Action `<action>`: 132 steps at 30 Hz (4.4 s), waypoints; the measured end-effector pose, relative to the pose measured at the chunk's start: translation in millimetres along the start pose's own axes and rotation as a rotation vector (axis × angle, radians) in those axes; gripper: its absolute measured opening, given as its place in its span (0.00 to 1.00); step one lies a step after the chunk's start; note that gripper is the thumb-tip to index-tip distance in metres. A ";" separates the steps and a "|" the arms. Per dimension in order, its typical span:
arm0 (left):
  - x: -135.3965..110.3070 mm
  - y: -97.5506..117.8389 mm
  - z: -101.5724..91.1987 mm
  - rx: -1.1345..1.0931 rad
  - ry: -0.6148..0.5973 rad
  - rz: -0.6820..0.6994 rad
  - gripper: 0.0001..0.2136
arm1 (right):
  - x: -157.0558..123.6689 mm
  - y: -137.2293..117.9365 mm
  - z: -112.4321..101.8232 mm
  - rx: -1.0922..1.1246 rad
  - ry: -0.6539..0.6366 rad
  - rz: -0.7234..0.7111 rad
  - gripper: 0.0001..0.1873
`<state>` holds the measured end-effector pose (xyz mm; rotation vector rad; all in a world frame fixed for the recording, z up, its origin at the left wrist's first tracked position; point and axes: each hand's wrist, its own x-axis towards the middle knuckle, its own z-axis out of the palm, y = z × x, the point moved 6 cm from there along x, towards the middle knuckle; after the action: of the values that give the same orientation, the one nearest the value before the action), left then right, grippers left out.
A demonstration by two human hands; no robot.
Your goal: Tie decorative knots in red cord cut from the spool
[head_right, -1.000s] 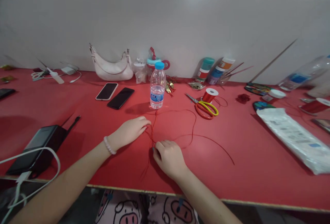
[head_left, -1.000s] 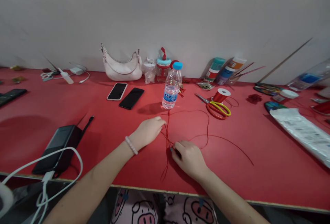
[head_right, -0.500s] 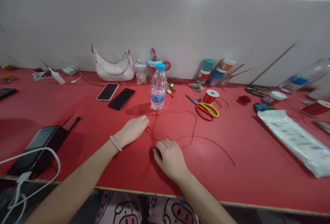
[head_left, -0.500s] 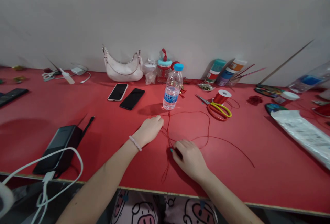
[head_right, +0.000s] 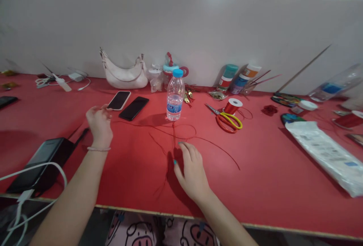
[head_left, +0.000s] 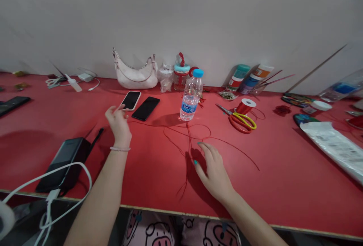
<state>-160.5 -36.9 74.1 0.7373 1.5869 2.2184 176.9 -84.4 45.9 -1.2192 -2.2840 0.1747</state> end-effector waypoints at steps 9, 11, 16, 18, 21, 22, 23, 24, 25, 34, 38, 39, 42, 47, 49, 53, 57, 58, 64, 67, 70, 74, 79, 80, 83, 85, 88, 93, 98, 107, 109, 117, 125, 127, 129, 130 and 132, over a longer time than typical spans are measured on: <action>-99.0 -44.7 65.5 1.211 -1.208 0.374 0.28 | 2.3 56.2 12.3 -0.240 -0.186 0.245 0.35; -102.5 -45.5 63.4 1.280 -1.233 0.383 0.28 | 2.6 64.5 11.1 -0.277 -0.230 0.279 0.35; -91.8 -42.8 57.2 1.491 -1.079 0.355 0.30 | 1.6 84.2 2.4 -0.384 -0.301 0.330 0.37; -87.6 -41.9 53.8 1.603 -0.961 0.331 0.31 | 0.1 101.0 -6.4 -0.452 -0.310 0.350 0.37; -87.3 -37.6 52.7 1.689 -0.794 0.329 0.33 | -2.6 135.2 -25.6 -0.566 -0.292 0.459 0.39; -89.9 -35.9 55.2 1.680 -0.782 0.356 0.33 | -2.2 144.6 -31.9 -0.599 -0.278 0.493 0.40; -94.0 -34.5 59.3 1.653 -0.803 0.399 0.33 | -0.5 151.1 -37.3 -0.628 -0.254 0.513 0.40; -99.4 -33.6 64.3 1.613 -0.856 0.452 0.33 | 2.6 154.7 -40.8 -0.643 -0.231 0.516 0.40; -105.6 -33.3 69.4 1.567 -0.930 0.503 0.32 | 7.1 155.2 -41.8 -0.644 -0.214 0.502 0.39; -105.8 -35.3 66.0 1.628 -0.870 0.460 0.32 | 45.2 134.6 3.8 -0.426 -0.370 0.223 0.37; -99.3 -30.6 62.5 1.663 -0.754 0.469 0.34 | 46.8 142.8 -3.0 -0.527 -0.237 0.357 0.40; -102.2 -31.7 65.2 1.628 -0.819 0.487 0.33 | 47.8 139.6 -3.4 -0.529 -0.217 0.337 0.40; -115.2 -36.6 73.8 1.502 -1.070 0.535 0.30 | 51.9 119.3 5.4 -0.464 -0.277 0.138 0.35; -105.1 -38.1 67.6 1.572 -0.920 0.460 0.32 | 53.0 113.9 10.6 -0.464 -0.329 0.203 0.38; -99.8 -36.7 64.4 1.595 -0.848 0.447 0.33 | 53.5 116.9 6.6 -0.507 -0.281 0.285 0.40; -110.1 -36.6 71.6 1.491 -1.033 0.508 0.31 | 57.7 106.8 10.2 -0.478 -0.308 0.205 0.36; -119.8 -38.4 75.6 1.444 -1.164 0.495 0.31 | 61.6 96.2 19.4 -0.405 -0.392 0.108 0.32; -118.1 -38.6 74.7 1.460 -1.139 0.477 0.31 | 62.4 97.0 19.4 -0.408 -0.386 0.129 0.32; -108.5 -36.4 70.4 1.523 -1.017 0.432 0.32 | 67.7 98.6 11.8 -0.459 -0.255 0.208 0.33; -118.6 -34.6 76.4 1.448 -1.110 0.518 0.31 | 71.9 83.6 17.6 -0.399 -0.272 0.039 0.32; -130.7 -35.3 80.9 1.372 -1.232 0.579 0.30 | 72.4 72.8 28.1 -0.315 -0.360 -0.070 0.31; -130.5 -37.7 79.8 1.381 -1.229 0.521 0.31 | 70.7 76.7 31.5 -0.317 -0.376 0.015 0.32; -122.9 -38.2 76.0 1.449 -1.152 0.443 0.37 | 65.8 83.5 28.5 -0.416 -0.334 0.120 0.34; -122.4 -37.9 75.8 1.455 -1.143 0.442 0.38 | 64.8 84.1 28.1 -0.430 -0.323 0.127 0.34; -123.2 -36.7 77.3 1.445 -1.130 0.449 0.37 | 62.0 85.3 27.4 -0.444 -0.291 0.138 0.34; -125.2 -35.6 80.0 1.420 -1.123 0.462 0.35 | 61.3 85.1 26.1 -0.434 -0.271 0.135 0.33; -131.5 -33.0 87.2 1.368 -1.126 0.500 0.33 | 62.8 79.6 24.0 -0.387 -0.281 0.070 0.31; -147.4 -30.1 105.0 1.296 -1.190 0.512 0.35 | 64.4 64.4 27.6 -0.246 -0.434 -0.122 0.30; -157.3 -34.1 123.6 1.307 -1.219 0.528 0.38 | 64.6 63.6 27.7 -0.218 -0.416 -0.138 0.31; -155.0 -41.9 118.3 1.434 -1.103 0.439 0.50 | 65.1 72.1 26.4 -0.276 -0.383 -0.025 0.35; -155.1 -42.8 116.7 1.450 -1.091 0.434 0.50 | 65.3 75.9 26.2 -0.296 -0.364 0.007 0.35; -153.0 -44.7 113.8 1.472 -1.043 0.428 0.53 | 65.2 79.7 24.8 -0.343 -0.330 0.061 0.36; -150.9 -40.2 107.4 1.510 -0.978 0.445 0.54 | 65.4 77.4 25.1 -0.343 -0.326 0.048 0.37; -153.0 -37.5 108.4 1.482 -0.995 0.489 0.51 | 65.5 76.8 24.7 -0.336 -0.343 0.048 0.37; -156.7 -35.6 110.4 1.432 -1.050 0.543 0.45 | 65.9 75.7 24.0 -0.329 -0.360 0.049 0.36; -158.3 -35.4 111.2 1.408 -1.083 0.559 0.42 | 66.1 74.8 23.7 -0.330 -0.365 0.045 0.35; -159.8 -36.6 111.4 1.381 -1.132 0.553 0.38 | 66.4 72.4 23.4 -0.340 -0.370 0.028 0.34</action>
<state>32.6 -22.5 31.7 2.3375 2.0161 0.1332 188.2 14.1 26.9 -1.4916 -2.6979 0.0206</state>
